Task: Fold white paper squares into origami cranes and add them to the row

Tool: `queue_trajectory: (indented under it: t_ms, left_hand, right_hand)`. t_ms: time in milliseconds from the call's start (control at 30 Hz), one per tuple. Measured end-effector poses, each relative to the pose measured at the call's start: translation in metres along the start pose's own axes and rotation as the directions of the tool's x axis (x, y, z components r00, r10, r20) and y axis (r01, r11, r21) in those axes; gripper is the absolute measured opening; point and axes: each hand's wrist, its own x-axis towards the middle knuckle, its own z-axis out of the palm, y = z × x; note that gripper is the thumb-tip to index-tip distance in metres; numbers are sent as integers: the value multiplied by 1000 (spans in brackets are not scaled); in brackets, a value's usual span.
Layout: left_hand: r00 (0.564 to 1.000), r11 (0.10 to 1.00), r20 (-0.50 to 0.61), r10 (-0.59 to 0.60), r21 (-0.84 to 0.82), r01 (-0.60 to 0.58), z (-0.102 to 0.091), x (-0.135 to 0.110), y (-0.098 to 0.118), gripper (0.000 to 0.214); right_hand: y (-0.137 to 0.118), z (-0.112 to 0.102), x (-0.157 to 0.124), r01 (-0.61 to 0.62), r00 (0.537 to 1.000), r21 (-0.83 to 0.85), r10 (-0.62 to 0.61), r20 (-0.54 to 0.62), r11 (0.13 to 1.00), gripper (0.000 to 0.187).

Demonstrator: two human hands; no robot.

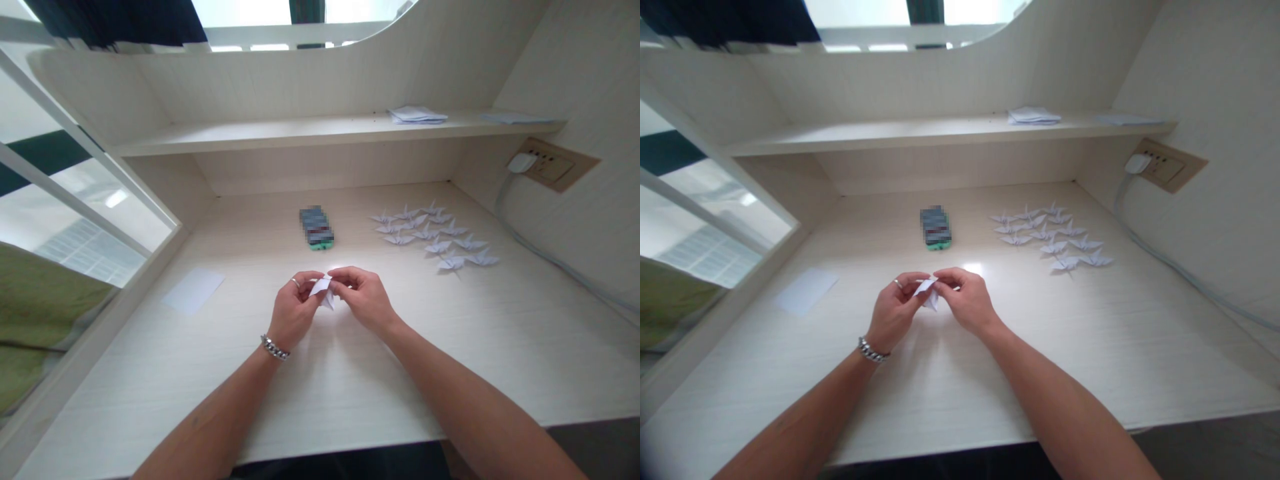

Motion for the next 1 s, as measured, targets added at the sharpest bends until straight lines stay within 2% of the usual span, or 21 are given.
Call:
queue_trajectory:
  t_ms: [200, 333, 533, 667, 833, 1000]
  left_hand:
    - [1000, 1000, -23, -13, -21, 12, 0, 1, 1, 28]
    - [996, 999, -92, -6, -42, 2, -1, 3, 1, 32]
    - [978, 997, -200, 52, -44, -62, -3, 5, -2, 35]
    - [965, 994, -247, 84, -53, -100, 2, 4, -3, 37]
    - [927, 990, -357, 112, -43, -136, 13, 1, -2, 36]
    - [921, 987, -379, 89, -91, -133, 18, 0, 0, 38]
  right_hand:
    - [1, 1, 1, -31, 1000, 43, 31, -4, 999, 25]
    - [-5, 2, -2, -17, 1000, -40, 17, -14, 999, 21]
    - [-11, 6, -7, 27, 998, -115, -20, 56, 993, 21]
    - [-10, 9, -8, 63, 998, -144, -63, 7, 988, 11]
    - [-10, 14, -10, 72, 994, -122, -81, -75, 990, 10]
    - [-9, 19, -12, 56, 987, -73, -67, -148, 996, 12]
